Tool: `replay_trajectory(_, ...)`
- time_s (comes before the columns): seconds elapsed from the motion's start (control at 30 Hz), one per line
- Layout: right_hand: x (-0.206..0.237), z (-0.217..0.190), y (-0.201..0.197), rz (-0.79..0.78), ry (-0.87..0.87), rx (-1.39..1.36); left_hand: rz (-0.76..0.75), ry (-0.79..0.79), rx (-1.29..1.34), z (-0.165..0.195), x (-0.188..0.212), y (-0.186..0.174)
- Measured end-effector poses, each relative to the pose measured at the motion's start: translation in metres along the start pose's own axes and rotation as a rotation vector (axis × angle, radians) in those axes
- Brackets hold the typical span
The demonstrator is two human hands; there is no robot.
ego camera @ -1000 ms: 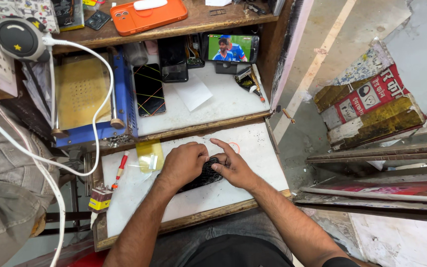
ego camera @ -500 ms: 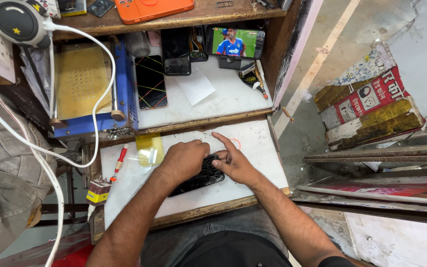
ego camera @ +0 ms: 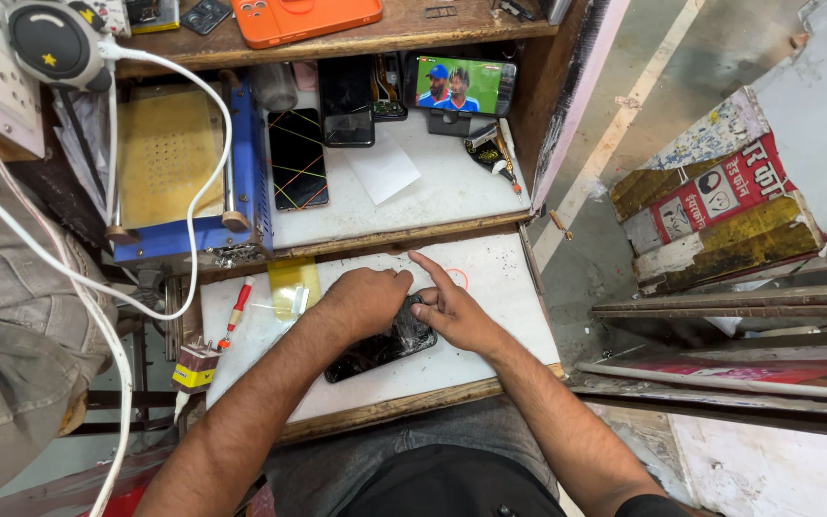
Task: The person secures a smartphone with rubber bands, then removes them and sets the phone aside. They pick up a second smartphone with a cracked screen, remove its SIM tray, and repeatedly insert and remove the tray while inspecting the device.
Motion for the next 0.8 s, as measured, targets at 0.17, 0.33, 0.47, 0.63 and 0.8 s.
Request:
replay_trajectory(0.17,-0.002,0.002,0.001,-0.001,0.038,0.112,-0.053,-0.104,0.019,-0.008,-0.001,-0.003)
replay_trajectory(0.33,0.001,-0.002,0.002,0.008,-0.001,0.105,0.062,-0.134,0.300,-0.016,0.000,-0.005)
replay_trajectory(0.47,0.002,-0.003,0.005,0.000,0.037,0.279,0.106,-0.175,0.515,-0.031,-0.002,0.001)
replay_trajectory(0.63,0.007,-0.014,0.009,-0.016,0.006,0.531,0.063,-0.317,0.684,-0.044,-0.005,0.019)
replay_trajectory(0.8,0.018,-0.022,0.006,-0.026,0.085,0.656,0.051,-0.459,0.878,-0.053,-0.006,0.027)
Point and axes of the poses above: each hand's wrist, its own x-axis away from the middle knuckle, its own y-axis out of the palm, z = x × y, the point moved 6 cm from there along -x, towards the middle knuckle, and after that the axes turned 11 degrees about z, right-handed, at the moved point
